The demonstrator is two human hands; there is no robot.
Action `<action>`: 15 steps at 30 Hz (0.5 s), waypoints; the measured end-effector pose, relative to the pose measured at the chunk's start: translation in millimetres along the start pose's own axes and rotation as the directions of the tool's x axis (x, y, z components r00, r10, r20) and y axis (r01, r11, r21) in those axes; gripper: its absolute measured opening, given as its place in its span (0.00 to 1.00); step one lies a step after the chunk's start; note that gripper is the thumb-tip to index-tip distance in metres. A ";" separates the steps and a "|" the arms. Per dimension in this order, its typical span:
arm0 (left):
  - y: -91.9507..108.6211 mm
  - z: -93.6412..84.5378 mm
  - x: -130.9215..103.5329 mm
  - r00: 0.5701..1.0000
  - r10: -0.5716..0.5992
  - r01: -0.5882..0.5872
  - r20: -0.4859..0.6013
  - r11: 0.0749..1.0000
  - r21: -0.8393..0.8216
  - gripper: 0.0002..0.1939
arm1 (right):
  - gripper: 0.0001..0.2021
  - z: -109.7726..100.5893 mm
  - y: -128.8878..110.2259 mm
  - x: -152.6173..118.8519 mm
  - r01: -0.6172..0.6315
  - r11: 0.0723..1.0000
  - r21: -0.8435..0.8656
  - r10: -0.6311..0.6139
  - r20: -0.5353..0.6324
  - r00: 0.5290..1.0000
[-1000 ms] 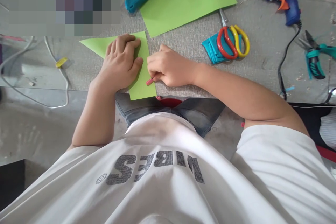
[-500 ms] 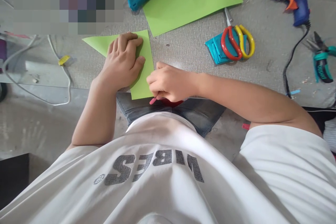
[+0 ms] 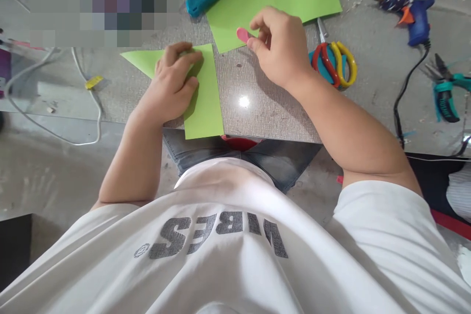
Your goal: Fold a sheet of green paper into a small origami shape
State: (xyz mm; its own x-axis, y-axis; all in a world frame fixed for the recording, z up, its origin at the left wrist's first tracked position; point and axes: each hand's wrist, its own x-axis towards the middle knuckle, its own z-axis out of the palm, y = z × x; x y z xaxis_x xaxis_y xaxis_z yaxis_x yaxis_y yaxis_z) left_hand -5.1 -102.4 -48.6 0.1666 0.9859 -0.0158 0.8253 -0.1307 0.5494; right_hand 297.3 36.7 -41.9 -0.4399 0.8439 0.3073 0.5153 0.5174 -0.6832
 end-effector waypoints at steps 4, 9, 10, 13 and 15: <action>-21.4 -8.7 -1.0 0.995 0.014 -0.036 -0.095 0.972 -0.231 0.39 | 0.12 6.0 8.7 3.8 -0.020 0.985 -0.172 -0.003 -0.131 0.991; -20.1 -23.8 -18.5 0.997 0.074 -0.072 0.001 0.973 -0.220 0.53 | 0.12 5.9 -16.7 -9.4 0.168 0.968 -0.188 -0.171 0.003 0.985; -17.7 -26.1 -23.2 0.996 0.089 -0.082 0.026 0.977 -0.198 0.54 | 0.14 4.8 -20.3 -11.5 0.195 0.966 -0.169 -0.190 0.046 0.981; -14.2 -27.0 -33.8 0.992 0.112 -0.099 0.063 0.978 -0.183 0.54 | 0.19 1.8 -25.4 -14.5 0.210 0.969 -0.132 -0.198 0.101 0.975; -16.3 -22.5 -35.8 0.995 0.100 -0.093 0.030 0.979 -0.181 0.53 | 0.20 2.0 -27.8 -14.9 0.179 0.976 -0.120 -0.164 0.125 0.978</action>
State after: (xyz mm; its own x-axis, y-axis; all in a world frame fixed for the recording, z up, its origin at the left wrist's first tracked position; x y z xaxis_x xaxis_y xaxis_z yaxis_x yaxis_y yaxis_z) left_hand -36.6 -133.2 -38.2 0.2647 0.9642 0.0140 0.6946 -0.2007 0.6909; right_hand 288.0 9.4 -28.7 -0.6071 0.7231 0.3295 0.5130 0.6733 -0.5324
